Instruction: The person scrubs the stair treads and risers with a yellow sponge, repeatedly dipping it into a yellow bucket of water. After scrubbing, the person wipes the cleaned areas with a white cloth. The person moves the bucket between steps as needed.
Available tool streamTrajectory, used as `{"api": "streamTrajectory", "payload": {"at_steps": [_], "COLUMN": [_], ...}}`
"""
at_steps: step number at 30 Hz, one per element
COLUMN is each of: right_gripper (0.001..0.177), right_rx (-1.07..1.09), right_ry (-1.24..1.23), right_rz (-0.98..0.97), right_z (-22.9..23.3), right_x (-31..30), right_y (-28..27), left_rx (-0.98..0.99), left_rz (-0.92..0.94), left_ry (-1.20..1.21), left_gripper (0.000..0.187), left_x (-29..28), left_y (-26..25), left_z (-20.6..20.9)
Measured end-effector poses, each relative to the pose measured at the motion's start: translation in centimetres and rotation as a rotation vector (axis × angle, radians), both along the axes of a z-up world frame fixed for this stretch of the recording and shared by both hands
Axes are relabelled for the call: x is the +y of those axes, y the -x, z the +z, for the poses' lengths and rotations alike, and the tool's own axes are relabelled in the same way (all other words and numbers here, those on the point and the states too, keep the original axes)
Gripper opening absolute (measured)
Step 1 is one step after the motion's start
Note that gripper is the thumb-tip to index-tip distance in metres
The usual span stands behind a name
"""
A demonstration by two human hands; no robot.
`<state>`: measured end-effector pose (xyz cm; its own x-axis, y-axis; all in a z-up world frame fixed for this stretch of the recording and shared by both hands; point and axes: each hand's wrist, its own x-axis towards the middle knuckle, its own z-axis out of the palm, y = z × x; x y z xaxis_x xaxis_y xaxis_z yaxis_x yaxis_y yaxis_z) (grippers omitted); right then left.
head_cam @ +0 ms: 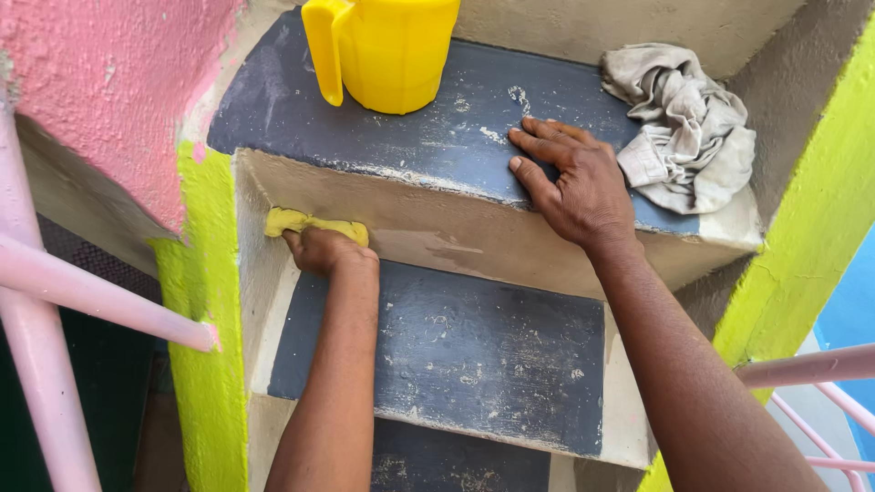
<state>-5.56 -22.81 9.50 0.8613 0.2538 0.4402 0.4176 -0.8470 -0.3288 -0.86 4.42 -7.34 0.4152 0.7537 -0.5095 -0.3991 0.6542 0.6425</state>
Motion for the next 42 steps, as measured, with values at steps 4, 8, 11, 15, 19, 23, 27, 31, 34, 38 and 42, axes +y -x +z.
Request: {"api": "streamTrajectory", "payload": {"at_steps": [4,8,11,15,19,23,27,31,34,38,42], "right_gripper": [0.043,0.041,0.041,0.044,0.048,0.051,0.067,0.077,0.072,0.063,0.058], "right_rx": [-0.025,-0.049,-0.059,-0.094,-0.16,0.112,-0.111,-0.194,-0.15,-0.126,-0.162], "right_ry": [-0.032,-0.011,-0.02,-0.011,0.089,0.354,0.464,0.451,0.434,0.384,0.379], "right_rz": [0.057,0.052,0.022,0.08,0.124,-0.091,0.209,0.345,0.351,0.349,0.345], "right_z": [-0.2,-0.1,0.2,-0.2,0.4,1.2,0.4,-0.4,-0.2,-0.9,-0.6], "right_x": [0.6,0.2,0.3,-0.3,0.4,4.0,8.9,10.0,9.4,9.3,9.6], "right_y": [0.1,0.6,0.3,0.1,0.7,2.0,0.8,-1.9,-2.2,-1.8,-1.7], "left_rx": [0.378,0.51,0.362,0.229,0.144,0.246,0.061,0.227,0.065,0.096,0.261], "left_rz": [0.098,0.068,-0.119,-0.194,-0.214,-0.261,-0.176,-0.147,-0.213,-0.31,-0.251], "left_ry": [-0.499,-0.414,-0.112,-0.125,-0.148,-0.044,-0.062,-0.08,-0.014,-0.135,-0.2], "left_gripper": [0.047,0.053,0.057,0.056,0.05,0.046,0.045,0.049,0.053,0.06,0.052], "left_x": [-0.4,-1.6,-3.1,-3.5,-1.2,2.6,1.2,0.4,-1.1,-3.9,-1.3], "left_y": [-1.9,-2.3,-0.9,0.5,0.2,0.6,1.1,0.6,2.1,3.6,2.2], "left_z": [-5.0,-4.5,-0.5,0.1,-2.5,-4.1,-4.0,-1.2,1.8,2.1,-0.7]}}
